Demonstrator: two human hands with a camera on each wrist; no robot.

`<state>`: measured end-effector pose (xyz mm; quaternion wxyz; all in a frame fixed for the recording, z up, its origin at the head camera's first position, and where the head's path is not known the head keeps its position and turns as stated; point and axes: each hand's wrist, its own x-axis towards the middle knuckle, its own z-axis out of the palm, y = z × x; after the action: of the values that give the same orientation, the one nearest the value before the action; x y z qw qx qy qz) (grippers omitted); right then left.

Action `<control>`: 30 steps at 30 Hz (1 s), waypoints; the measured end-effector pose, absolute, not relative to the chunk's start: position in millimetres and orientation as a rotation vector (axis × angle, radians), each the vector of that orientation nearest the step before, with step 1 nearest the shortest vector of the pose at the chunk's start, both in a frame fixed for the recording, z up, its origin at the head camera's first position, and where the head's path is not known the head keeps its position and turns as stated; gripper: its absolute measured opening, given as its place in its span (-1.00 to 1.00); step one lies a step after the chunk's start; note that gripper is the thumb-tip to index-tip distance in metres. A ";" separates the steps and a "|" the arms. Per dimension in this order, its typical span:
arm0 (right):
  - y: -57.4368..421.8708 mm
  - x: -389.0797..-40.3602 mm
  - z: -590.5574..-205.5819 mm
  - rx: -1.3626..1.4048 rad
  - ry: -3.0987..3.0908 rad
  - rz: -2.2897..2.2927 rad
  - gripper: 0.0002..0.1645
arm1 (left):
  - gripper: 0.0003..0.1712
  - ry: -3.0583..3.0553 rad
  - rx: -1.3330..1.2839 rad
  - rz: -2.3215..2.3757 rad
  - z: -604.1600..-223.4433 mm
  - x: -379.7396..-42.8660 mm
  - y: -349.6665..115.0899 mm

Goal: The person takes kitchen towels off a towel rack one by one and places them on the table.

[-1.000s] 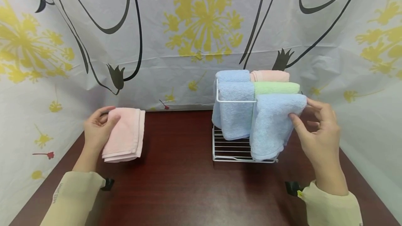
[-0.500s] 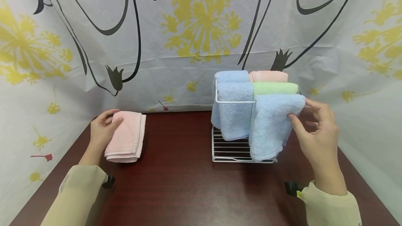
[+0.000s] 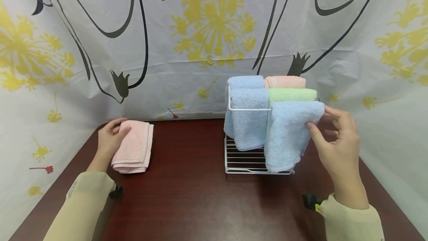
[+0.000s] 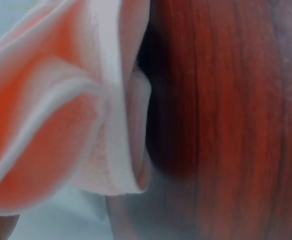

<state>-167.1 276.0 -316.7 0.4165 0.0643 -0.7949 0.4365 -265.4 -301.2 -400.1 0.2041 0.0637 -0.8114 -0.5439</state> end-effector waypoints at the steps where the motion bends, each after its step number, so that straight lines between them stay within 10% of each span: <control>1: 276.0 -167.4 -316.6 0.170 -1.990 1.094 -0.34 | -0.54 -2.262 0.183 -1.520 -401.3 -266.0 -301.8; 30: 274.1 -163.3 -314.9 0.140 -2.013 1.066 -0.34 | -0.53 -2.337 0.249 -1.540 -428.6 -278.3 -311.8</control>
<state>-163.3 274.1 -314.9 0.4167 0.0557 -0.8018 0.4246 -278.3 -311.8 -428.6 0.1651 0.0872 -0.8204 -0.5404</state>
